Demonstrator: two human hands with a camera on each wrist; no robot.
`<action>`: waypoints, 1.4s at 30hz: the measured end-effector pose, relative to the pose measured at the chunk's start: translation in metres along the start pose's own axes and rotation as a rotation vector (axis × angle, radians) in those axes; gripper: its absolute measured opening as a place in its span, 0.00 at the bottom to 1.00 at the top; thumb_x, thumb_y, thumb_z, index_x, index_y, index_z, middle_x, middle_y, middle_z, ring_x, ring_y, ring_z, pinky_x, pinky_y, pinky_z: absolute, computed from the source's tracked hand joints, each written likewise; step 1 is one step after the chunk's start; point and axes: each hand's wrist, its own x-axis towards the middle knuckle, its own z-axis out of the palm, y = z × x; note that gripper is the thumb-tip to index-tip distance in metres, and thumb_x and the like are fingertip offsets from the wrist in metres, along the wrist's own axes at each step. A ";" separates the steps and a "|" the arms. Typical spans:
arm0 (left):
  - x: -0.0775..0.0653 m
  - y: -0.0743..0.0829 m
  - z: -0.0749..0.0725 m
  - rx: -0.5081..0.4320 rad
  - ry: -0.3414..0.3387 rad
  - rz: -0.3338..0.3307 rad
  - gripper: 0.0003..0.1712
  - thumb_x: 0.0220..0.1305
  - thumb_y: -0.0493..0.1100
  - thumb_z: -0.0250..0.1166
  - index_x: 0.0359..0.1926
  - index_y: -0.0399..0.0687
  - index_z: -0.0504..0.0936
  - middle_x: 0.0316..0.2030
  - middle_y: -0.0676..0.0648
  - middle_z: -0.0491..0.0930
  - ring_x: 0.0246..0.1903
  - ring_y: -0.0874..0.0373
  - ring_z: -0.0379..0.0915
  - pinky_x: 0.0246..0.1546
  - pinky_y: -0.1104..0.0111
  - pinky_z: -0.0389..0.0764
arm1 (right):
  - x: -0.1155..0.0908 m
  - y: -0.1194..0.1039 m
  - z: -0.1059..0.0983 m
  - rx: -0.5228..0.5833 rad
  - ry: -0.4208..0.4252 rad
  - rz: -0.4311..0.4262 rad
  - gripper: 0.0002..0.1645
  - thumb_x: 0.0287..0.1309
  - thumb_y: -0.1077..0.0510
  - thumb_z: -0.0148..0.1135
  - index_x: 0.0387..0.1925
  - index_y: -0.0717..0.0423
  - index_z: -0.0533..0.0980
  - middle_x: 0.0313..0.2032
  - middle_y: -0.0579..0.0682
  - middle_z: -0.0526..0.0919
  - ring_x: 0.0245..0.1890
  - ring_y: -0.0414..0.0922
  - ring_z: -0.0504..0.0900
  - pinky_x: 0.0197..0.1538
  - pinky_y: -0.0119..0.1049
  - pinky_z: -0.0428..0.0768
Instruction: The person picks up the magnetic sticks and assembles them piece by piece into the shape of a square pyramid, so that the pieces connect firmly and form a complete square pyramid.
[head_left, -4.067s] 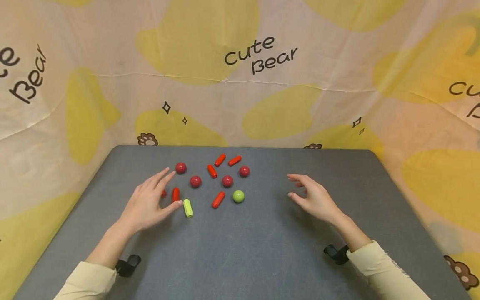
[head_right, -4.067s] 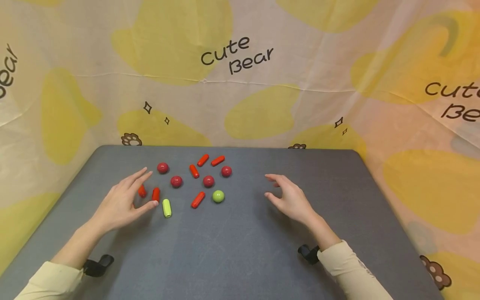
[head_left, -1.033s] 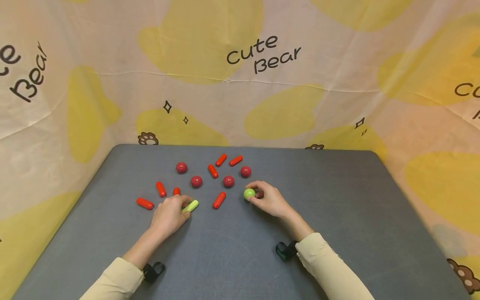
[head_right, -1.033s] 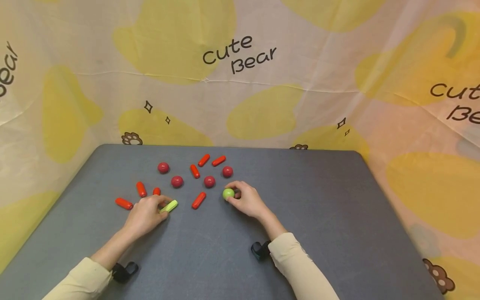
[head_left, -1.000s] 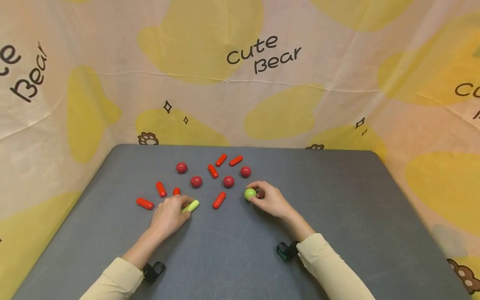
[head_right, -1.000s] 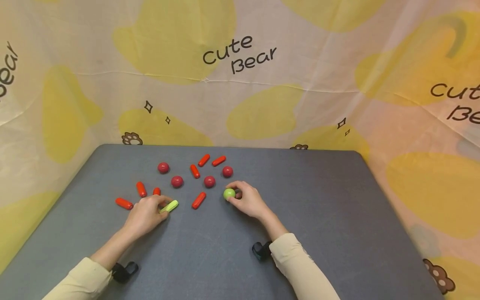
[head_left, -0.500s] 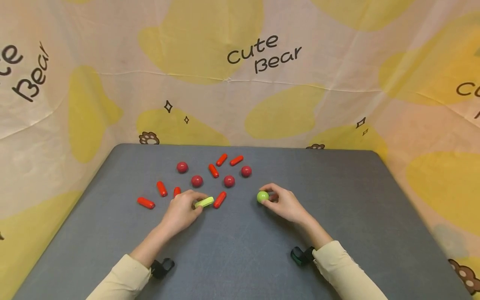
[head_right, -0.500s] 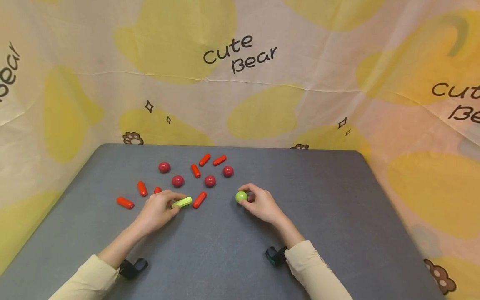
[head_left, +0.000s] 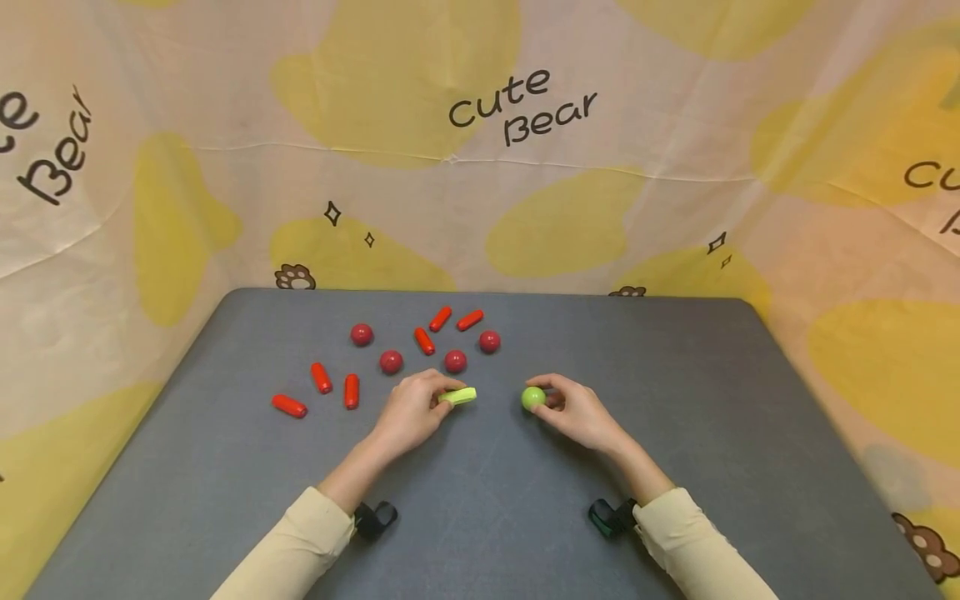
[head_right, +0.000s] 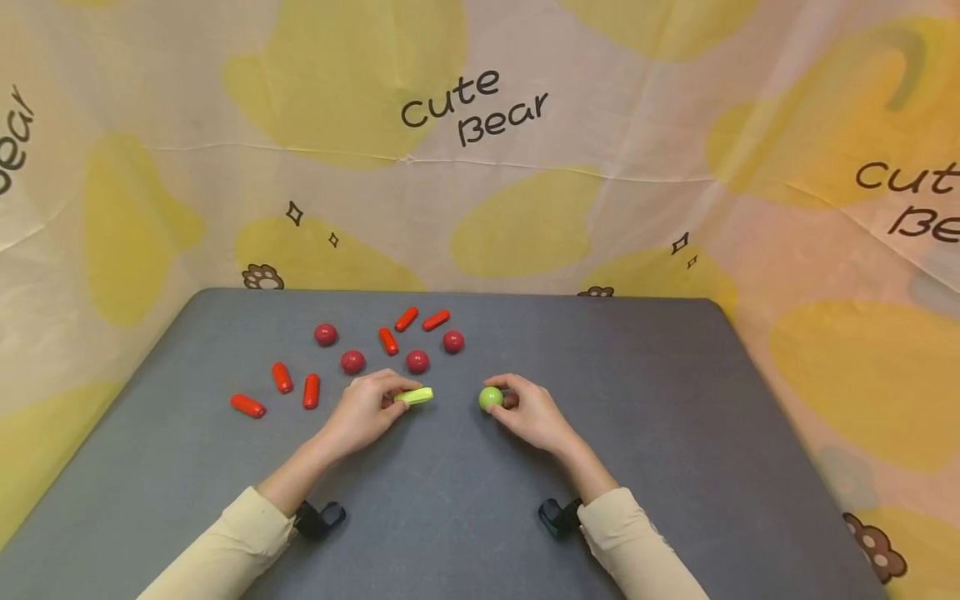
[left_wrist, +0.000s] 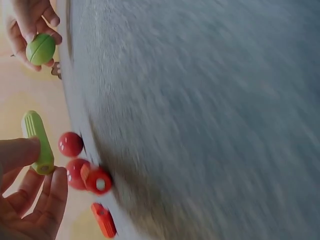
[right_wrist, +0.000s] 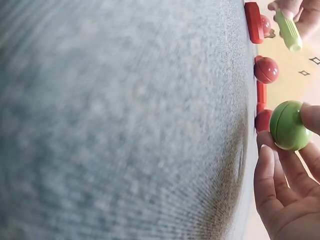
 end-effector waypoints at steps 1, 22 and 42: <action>0.002 0.001 0.003 -0.004 -0.004 0.003 0.16 0.49 0.31 0.66 0.39 0.51 0.85 0.31 0.54 0.79 0.26 0.61 0.70 0.28 0.69 0.70 | 0.000 0.000 0.000 0.002 0.003 0.004 0.20 0.54 0.57 0.64 0.51 0.52 0.75 0.44 0.47 0.81 0.36 0.40 0.80 0.36 0.33 0.76; 0.025 0.017 0.039 0.046 -0.103 0.075 0.14 0.50 0.32 0.66 0.38 0.50 0.85 0.32 0.53 0.80 0.27 0.62 0.71 0.30 0.68 0.72 | 0.005 0.002 -0.001 0.023 -0.019 0.031 0.18 0.53 0.60 0.64 0.48 0.53 0.74 0.44 0.52 0.80 0.36 0.41 0.82 0.34 0.31 0.77; 0.027 0.019 0.039 0.068 -0.113 0.085 0.14 0.50 0.33 0.66 0.39 0.51 0.85 0.33 0.53 0.80 0.27 0.62 0.71 0.29 0.68 0.72 | 0.014 -0.006 0.006 0.016 -0.043 -0.004 0.18 0.54 0.59 0.64 0.48 0.55 0.74 0.43 0.50 0.80 0.36 0.40 0.81 0.36 0.34 0.77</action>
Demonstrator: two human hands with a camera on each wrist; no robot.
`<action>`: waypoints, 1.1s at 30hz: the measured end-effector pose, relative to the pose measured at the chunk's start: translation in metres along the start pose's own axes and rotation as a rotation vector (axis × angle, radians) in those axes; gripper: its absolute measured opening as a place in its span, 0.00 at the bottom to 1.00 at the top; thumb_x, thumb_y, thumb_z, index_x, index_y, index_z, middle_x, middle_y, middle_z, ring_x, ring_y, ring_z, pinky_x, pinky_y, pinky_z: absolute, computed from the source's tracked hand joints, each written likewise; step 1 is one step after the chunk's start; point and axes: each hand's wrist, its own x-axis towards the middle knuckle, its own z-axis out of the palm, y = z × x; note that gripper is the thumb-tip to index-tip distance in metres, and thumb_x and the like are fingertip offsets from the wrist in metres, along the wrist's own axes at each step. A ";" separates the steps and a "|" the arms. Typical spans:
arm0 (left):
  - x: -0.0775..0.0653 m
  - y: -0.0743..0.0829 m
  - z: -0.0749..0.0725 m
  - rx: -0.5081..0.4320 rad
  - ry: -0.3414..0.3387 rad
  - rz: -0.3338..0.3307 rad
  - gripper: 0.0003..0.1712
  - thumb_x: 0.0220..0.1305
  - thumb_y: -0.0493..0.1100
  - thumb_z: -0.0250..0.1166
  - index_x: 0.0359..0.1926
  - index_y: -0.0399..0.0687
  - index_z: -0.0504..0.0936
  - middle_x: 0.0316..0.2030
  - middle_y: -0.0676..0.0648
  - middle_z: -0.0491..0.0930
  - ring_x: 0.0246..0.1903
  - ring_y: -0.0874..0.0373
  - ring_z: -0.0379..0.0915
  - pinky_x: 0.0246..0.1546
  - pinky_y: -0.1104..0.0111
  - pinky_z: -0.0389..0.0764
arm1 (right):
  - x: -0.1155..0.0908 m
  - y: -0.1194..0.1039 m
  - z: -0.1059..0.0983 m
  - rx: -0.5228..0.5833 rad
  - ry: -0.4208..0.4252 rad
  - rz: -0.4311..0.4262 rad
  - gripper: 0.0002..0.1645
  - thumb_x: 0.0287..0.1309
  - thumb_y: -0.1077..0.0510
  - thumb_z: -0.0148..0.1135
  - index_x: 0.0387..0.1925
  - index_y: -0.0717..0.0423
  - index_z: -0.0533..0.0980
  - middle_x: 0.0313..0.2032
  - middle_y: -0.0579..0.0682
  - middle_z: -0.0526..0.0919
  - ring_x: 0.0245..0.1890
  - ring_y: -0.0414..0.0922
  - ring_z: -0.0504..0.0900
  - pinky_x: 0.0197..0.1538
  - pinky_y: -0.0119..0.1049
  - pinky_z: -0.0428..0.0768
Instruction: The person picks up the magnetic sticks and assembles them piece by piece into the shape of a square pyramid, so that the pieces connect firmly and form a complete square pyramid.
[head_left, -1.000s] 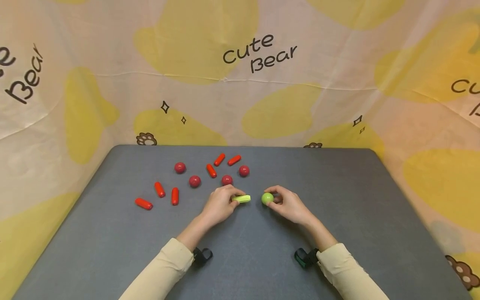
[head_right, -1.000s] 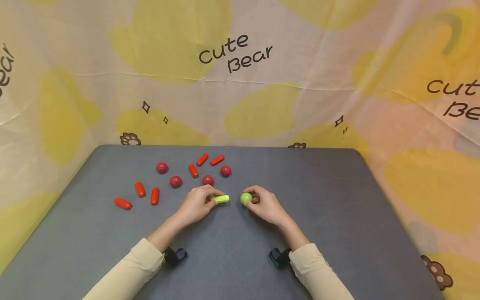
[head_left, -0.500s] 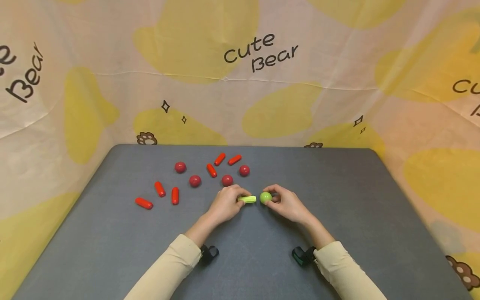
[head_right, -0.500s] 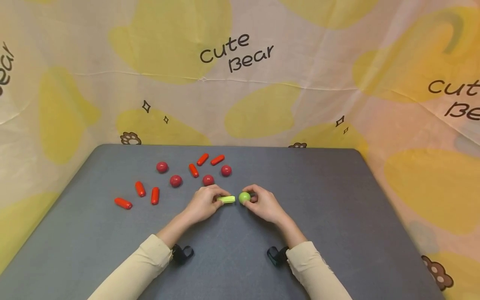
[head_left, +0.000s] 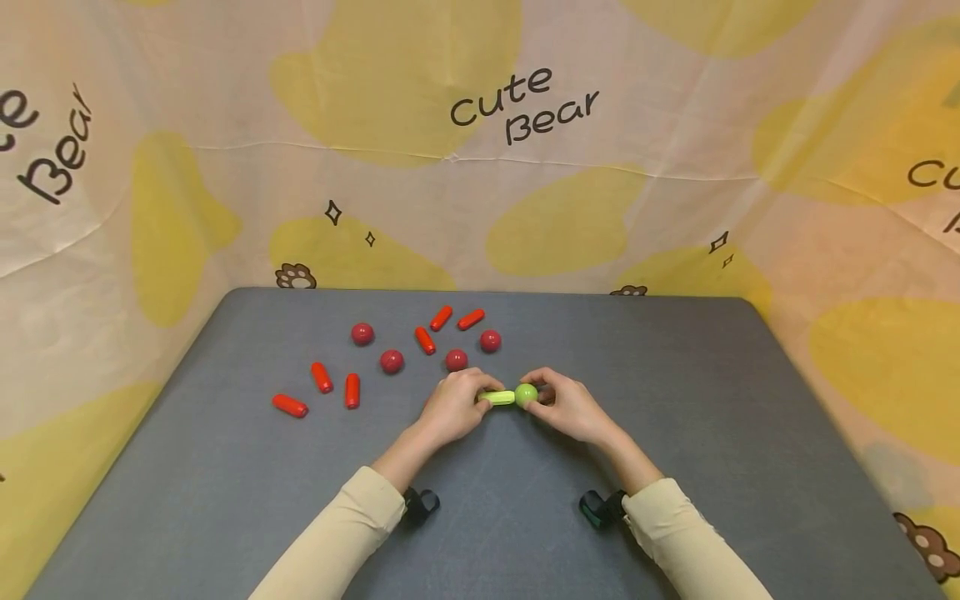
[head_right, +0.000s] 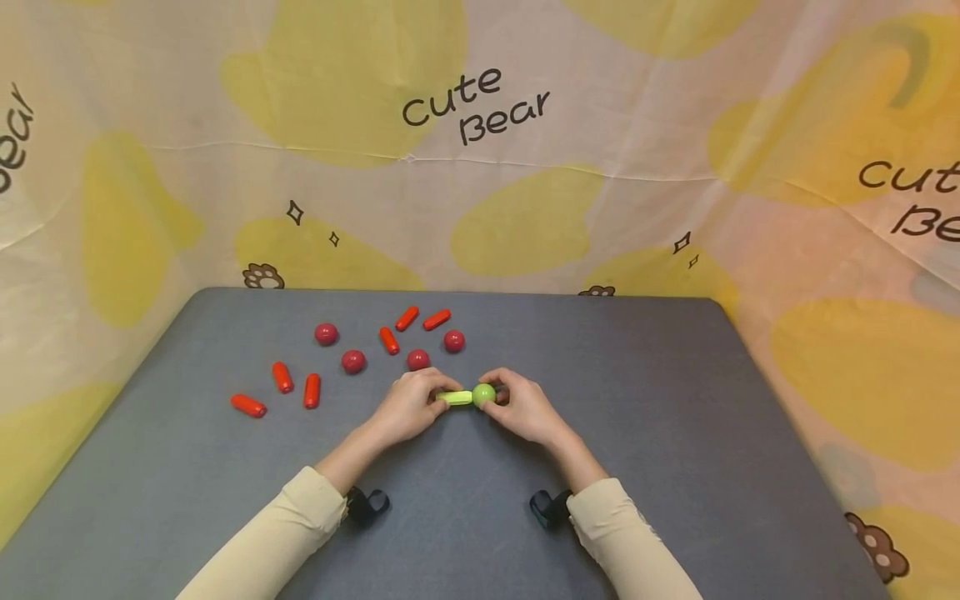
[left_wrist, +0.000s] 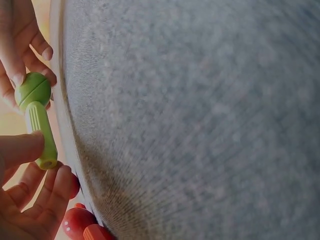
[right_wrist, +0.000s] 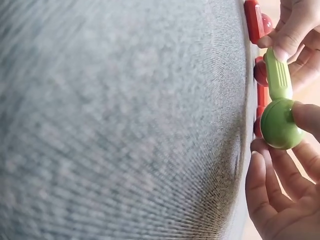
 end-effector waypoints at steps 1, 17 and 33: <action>0.000 0.000 0.000 0.002 -0.004 0.002 0.14 0.51 0.33 0.66 0.39 0.50 0.85 0.33 0.53 0.80 0.27 0.62 0.71 0.30 0.68 0.72 | 0.000 0.001 0.000 -0.019 -0.002 -0.015 0.19 0.54 0.59 0.64 0.49 0.55 0.75 0.43 0.50 0.80 0.36 0.41 0.81 0.37 0.34 0.77; 0.002 -0.002 0.000 0.026 -0.065 0.008 0.13 0.50 0.33 0.66 0.38 0.50 0.85 0.32 0.53 0.80 0.31 0.60 0.74 0.34 0.65 0.74 | 0.002 0.004 0.003 -0.131 -0.020 -0.067 0.17 0.52 0.59 0.65 0.46 0.55 0.78 0.37 0.49 0.78 0.33 0.42 0.75 0.37 0.34 0.73; 0.010 -0.013 -0.020 -0.063 0.051 -0.063 0.11 0.50 0.39 0.68 0.38 0.51 0.84 0.32 0.53 0.80 0.32 0.60 0.76 0.32 0.65 0.75 | 0.003 0.004 0.001 -0.120 -0.021 -0.056 0.18 0.52 0.58 0.65 0.47 0.55 0.77 0.40 0.49 0.79 0.36 0.43 0.76 0.40 0.35 0.74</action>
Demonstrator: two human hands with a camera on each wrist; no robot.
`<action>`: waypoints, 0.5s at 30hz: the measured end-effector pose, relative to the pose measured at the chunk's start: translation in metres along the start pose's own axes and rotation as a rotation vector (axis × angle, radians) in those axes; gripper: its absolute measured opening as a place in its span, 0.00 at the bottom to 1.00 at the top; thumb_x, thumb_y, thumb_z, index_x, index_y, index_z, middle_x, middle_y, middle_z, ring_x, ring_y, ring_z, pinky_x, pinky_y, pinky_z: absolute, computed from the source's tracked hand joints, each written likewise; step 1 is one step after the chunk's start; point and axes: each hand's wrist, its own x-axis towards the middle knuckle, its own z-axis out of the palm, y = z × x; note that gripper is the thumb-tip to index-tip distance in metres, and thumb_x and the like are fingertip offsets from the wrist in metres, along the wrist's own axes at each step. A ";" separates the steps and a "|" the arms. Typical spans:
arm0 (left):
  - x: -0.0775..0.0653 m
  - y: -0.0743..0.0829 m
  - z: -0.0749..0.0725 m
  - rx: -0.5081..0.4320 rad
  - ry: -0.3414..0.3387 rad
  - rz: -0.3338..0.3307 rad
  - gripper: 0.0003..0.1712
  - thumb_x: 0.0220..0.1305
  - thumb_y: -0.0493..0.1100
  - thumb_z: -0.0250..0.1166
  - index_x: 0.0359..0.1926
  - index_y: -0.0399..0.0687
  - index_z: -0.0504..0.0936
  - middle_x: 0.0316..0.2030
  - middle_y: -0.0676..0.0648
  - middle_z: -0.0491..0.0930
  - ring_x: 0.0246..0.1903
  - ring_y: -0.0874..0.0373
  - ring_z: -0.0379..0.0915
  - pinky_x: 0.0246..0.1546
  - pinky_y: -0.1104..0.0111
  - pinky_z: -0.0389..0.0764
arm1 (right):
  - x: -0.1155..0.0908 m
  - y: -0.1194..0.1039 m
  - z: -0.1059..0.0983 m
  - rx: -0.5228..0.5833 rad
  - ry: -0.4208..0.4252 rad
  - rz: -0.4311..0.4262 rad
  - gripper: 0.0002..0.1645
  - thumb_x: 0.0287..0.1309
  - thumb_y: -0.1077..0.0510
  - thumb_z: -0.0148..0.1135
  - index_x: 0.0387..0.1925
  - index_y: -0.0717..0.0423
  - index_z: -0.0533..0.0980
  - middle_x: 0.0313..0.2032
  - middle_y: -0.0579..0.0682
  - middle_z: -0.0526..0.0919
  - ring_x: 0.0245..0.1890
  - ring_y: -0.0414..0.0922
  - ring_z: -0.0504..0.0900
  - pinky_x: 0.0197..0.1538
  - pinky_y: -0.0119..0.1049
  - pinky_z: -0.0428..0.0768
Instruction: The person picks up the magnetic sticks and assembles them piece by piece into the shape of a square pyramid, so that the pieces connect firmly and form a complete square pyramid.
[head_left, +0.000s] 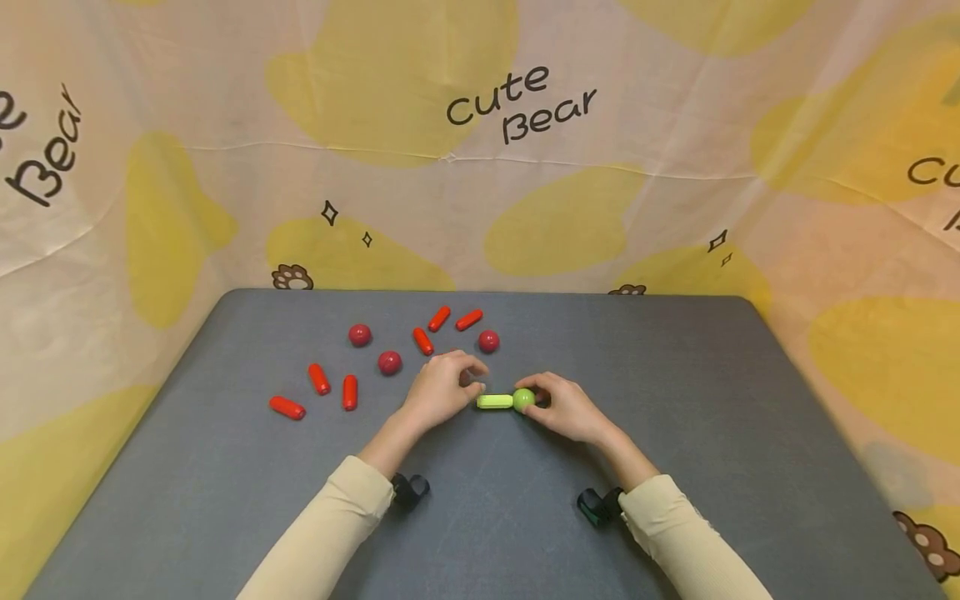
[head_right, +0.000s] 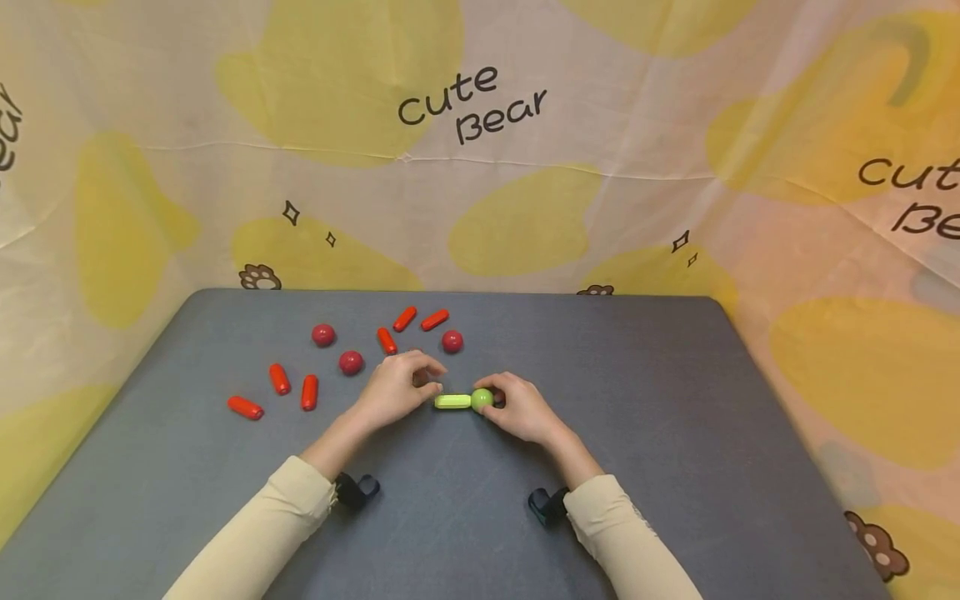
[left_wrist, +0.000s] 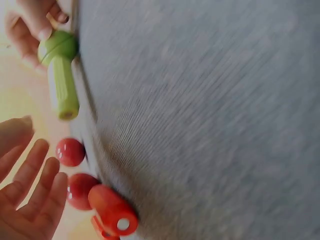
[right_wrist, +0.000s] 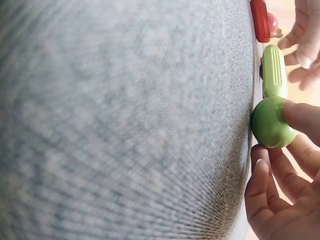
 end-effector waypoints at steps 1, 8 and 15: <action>0.001 -0.001 -0.002 -0.022 0.027 -0.012 0.11 0.50 0.39 0.69 0.38 0.50 0.84 0.32 0.52 0.80 0.32 0.59 0.76 0.32 0.65 0.74 | 0.000 0.000 0.000 0.001 0.001 0.001 0.18 0.52 0.59 0.65 0.47 0.55 0.77 0.40 0.49 0.79 0.36 0.42 0.76 0.40 0.35 0.74; 0.010 -0.010 -0.010 -0.183 0.180 -0.087 0.12 0.50 0.42 0.69 0.38 0.48 0.84 0.32 0.48 0.81 0.30 0.57 0.77 0.33 0.64 0.76 | 0.000 0.000 0.000 0.002 -0.008 0.011 0.18 0.53 0.58 0.64 0.47 0.54 0.77 0.40 0.49 0.79 0.36 0.42 0.76 0.40 0.35 0.74; 0.015 -0.020 -0.006 -0.188 0.177 -0.218 0.16 0.51 0.44 0.69 0.43 0.52 0.83 0.44 0.48 0.80 0.42 0.53 0.78 0.41 0.60 0.77 | 0.001 0.000 0.001 -0.005 -0.012 0.016 0.18 0.53 0.58 0.64 0.47 0.54 0.77 0.40 0.49 0.78 0.36 0.41 0.75 0.40 0.35 0.74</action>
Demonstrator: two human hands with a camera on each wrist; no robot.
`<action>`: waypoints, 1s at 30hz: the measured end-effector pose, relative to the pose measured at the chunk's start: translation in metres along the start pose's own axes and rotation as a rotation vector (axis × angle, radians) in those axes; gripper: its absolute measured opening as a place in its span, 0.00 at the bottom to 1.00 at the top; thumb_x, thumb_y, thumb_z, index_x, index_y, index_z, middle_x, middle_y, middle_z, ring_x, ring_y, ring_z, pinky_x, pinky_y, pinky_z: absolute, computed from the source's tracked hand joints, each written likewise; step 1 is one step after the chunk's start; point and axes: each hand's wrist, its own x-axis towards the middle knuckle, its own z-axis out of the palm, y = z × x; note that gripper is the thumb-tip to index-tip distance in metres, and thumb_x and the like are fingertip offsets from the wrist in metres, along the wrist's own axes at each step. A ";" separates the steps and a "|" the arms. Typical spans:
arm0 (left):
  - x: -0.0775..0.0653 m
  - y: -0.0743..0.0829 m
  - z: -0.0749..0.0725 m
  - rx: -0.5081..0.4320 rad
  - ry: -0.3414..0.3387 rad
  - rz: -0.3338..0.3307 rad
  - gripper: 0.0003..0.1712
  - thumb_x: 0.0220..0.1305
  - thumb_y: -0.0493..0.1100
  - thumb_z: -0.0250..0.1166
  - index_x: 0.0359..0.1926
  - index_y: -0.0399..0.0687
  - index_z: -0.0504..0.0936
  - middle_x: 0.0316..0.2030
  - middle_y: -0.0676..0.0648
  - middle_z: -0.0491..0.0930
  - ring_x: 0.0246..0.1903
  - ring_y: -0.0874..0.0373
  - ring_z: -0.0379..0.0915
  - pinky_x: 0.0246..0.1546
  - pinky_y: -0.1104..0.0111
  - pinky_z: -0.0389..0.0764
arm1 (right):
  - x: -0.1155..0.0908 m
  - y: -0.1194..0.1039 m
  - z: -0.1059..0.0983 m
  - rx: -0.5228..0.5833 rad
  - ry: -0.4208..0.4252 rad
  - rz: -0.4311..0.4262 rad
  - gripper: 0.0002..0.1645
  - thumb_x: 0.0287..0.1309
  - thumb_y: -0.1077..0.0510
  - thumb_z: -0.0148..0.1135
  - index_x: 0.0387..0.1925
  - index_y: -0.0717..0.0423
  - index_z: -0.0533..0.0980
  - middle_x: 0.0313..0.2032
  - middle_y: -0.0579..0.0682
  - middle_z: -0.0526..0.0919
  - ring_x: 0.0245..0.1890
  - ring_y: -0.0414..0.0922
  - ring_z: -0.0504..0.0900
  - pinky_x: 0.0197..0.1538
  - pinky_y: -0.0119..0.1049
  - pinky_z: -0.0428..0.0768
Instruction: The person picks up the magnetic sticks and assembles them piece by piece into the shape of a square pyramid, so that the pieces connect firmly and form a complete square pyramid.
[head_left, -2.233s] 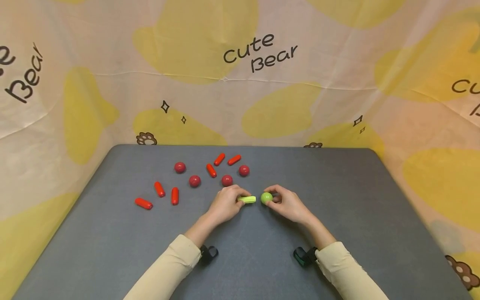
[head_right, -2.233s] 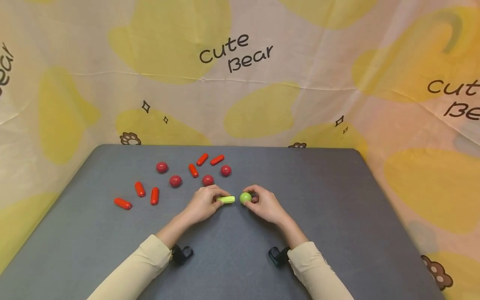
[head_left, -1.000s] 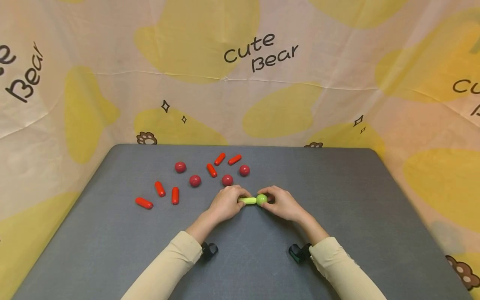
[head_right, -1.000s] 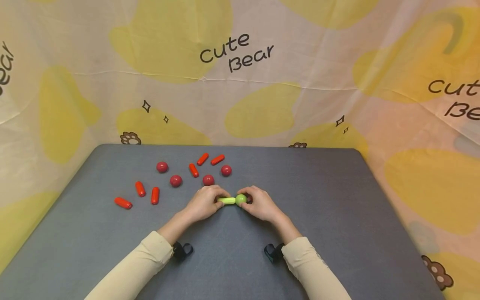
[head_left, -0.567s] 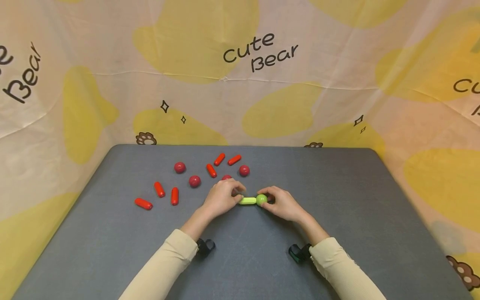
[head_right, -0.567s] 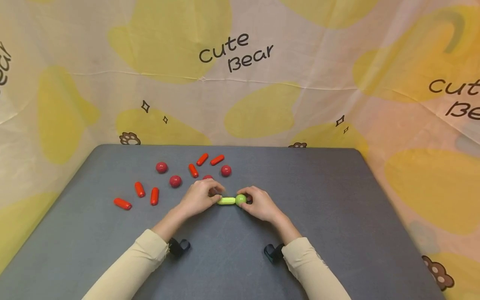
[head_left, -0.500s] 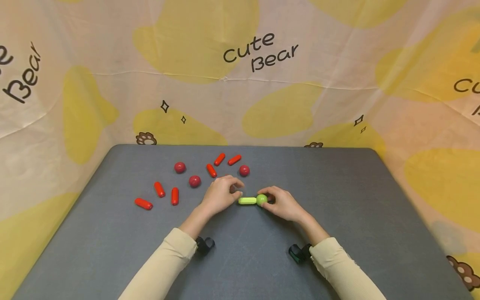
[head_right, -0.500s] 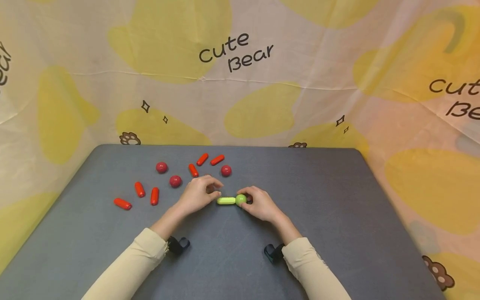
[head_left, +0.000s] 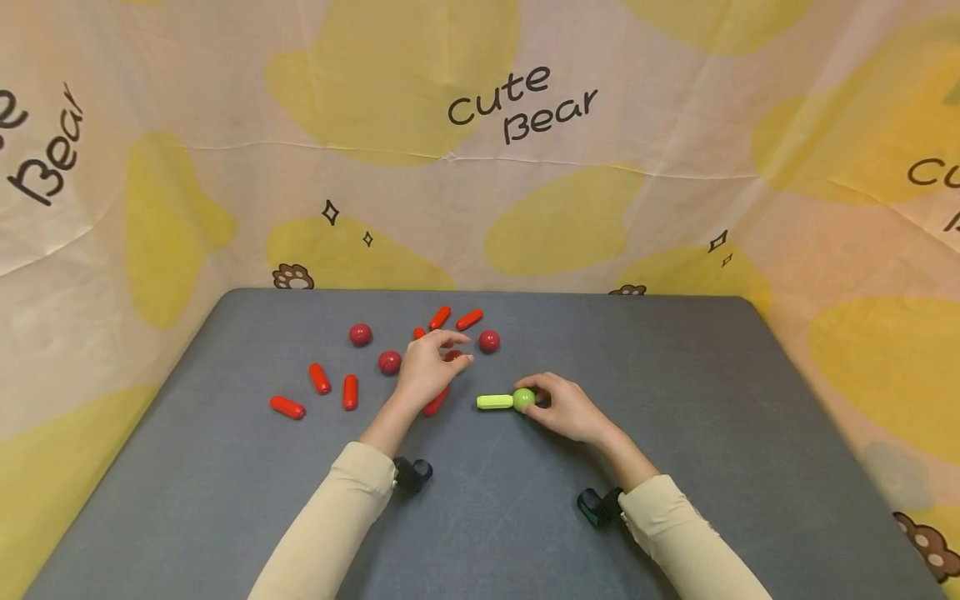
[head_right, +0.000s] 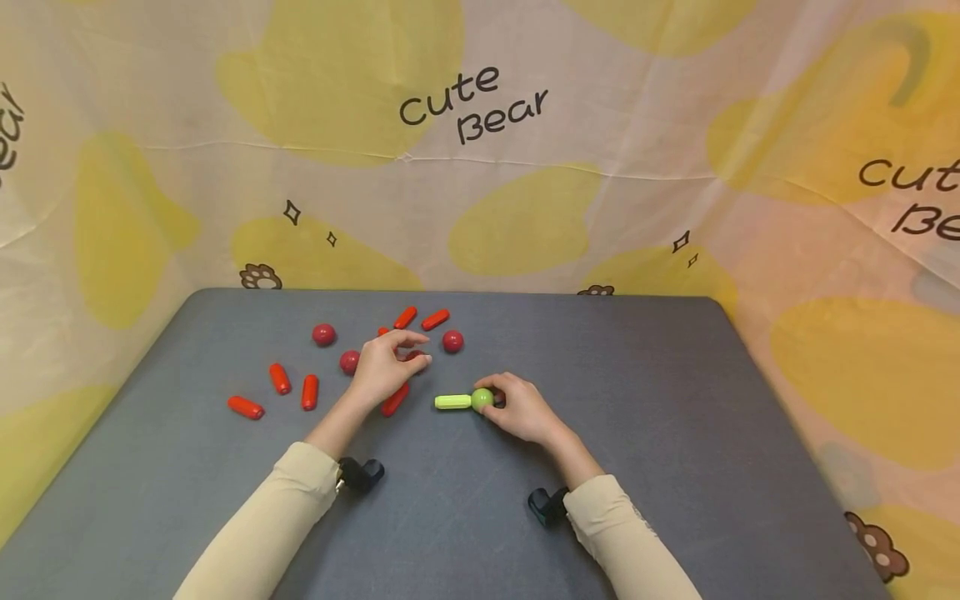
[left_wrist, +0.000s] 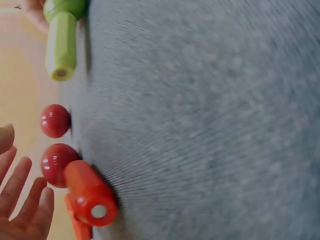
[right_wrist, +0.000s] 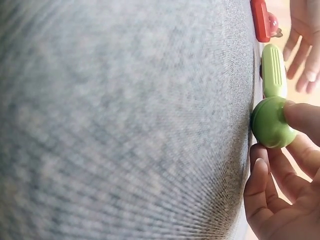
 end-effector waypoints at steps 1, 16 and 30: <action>0.001 -0.001 0.001 0.018 -0.005 -0.010 0.16 0.51 0.44 0.69 0.44 0.52 0.83 0.45 0.49 0.80 0.42 0.53 0.78 0.42 0.61 0.77 | 0.000 0.000 0.000 0.000 0.000 0.000 0.18 0.53 0.58 0.64 0.48 0.54 0.77 0.40 0.49 0.78 0.36 0.41 0.75 0.40 0.35 0.74; 0.003 -0.011 0.006 0.136 -0.059 -0.029 0.17 0.51 0.36 0.67 0.45 0.49 0.83 0.42 0.47 0.82 0.41 0.50 0.75 0.42 0.59 0.74 | -0.002 -0.001 -0.001 0.007 -0.002 -0.007 0.18 0.53 0.59 0.64 0.48 0.54 0.77 0.40 0.48 0.78 0.36 0.42 0.75 0.39 0.33 0.73; -0.002 -0.007 0.004 0.180 -0.099 0.063 0.16 0.51 0.38 0.68 0.44 0.49 0.83 0.44 0.47 0.81 0.40 0.51 0.75 0.40 0.60 0.75 | -0.002 -0.002 -0.002 0.003 -0.006 -0.007 0.18 0.53 0.59 0.64 0.48 0.54 0.77 0.40 0.49 0.78 0.36 0.42 0.75 0.39 0.33 0.73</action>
